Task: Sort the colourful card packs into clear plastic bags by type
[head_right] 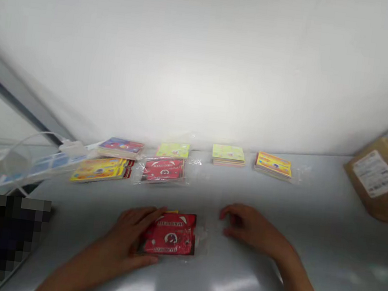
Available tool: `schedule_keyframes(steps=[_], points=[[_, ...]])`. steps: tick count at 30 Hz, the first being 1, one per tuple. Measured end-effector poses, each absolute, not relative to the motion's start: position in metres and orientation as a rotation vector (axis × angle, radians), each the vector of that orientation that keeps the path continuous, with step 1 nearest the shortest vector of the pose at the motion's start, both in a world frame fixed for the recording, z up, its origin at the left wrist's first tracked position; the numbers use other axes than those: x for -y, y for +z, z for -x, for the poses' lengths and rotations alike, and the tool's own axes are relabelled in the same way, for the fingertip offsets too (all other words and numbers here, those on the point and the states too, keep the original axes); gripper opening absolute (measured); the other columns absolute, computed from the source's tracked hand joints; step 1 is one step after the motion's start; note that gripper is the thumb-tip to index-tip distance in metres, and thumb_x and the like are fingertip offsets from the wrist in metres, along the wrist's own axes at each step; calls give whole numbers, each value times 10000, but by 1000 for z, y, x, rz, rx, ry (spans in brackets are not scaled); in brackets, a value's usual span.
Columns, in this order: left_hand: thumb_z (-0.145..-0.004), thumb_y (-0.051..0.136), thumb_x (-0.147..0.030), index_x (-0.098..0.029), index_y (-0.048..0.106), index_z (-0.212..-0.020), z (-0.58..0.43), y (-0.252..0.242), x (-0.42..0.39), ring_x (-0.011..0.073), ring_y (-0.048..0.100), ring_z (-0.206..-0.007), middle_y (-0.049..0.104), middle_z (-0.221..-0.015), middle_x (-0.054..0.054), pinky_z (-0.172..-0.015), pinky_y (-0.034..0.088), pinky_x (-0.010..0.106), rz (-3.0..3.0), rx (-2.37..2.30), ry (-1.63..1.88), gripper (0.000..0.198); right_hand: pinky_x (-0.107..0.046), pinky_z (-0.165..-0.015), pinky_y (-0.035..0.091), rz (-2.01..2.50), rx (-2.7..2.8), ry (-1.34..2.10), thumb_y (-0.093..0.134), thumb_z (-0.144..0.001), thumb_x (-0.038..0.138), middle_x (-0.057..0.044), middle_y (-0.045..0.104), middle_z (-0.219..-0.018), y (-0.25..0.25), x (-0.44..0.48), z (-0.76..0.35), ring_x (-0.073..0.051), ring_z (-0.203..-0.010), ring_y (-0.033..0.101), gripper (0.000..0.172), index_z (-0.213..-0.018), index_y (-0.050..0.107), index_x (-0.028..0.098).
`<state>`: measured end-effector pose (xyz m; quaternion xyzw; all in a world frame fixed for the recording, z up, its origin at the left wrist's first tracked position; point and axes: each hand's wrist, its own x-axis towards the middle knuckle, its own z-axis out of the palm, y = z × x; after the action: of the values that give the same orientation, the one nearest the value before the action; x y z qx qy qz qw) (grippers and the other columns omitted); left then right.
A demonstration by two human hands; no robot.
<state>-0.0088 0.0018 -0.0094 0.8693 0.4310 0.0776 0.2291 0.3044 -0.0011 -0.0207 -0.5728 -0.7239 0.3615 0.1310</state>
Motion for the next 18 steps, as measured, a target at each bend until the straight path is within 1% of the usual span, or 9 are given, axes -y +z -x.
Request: schedule_keyframes(steps=[5, 10, 13, 18], points=[[-729, 667, -398, -339, 253, -1370, 8, -9, -1, 287, 409, -1135, 451, -1273, 55, -950, 357, 437, -2371, -1180, 258, 765, -253, -612, 397, 1667, 2104, 1028, 593, -718, 253, 0, 534, -730, -23, 1, -304, -144, -660, 499, 215, -928, 615, 212], [-739, 654, -409, -328, 257, -1369, 7, -8, 1, 299, 397, -1149, 436, -1279, 69, -962, 347, 476, -2333, -1160, 303, 749, -250, -575, 378, 1673, 2066, 1046, 570, -748, 288, 12, 521, -679, -24, 1, -303, -136, -616, 483, 215, -941, 603, 199], [-744, 652, -351, -307, 258, -1370, 5, -5, 3, 300, 387, -1171, 407, -1302, 78, -975, 346, 467, -2286, -1181, 335, 741, -244, -559, 371, 1676, 2042, 1060, 563, -757, 288, 17, 513, -663, -22, 1, -302, -130, -601, 474, 213, -947, 599, 200], [-748, 618, -323, -275, 227, -1358, -1, 3, 6, 298, 384, -1186, 362, -1309, 64, -999, 343, 431, -2231, -1174, 476, 726, -245, -569, 378, 1681, 2055, 1079, 566, -752, 308, 15, 515, -679, -20, 2, -302, -135, -615, 491, 238, -966, 597, 207]])
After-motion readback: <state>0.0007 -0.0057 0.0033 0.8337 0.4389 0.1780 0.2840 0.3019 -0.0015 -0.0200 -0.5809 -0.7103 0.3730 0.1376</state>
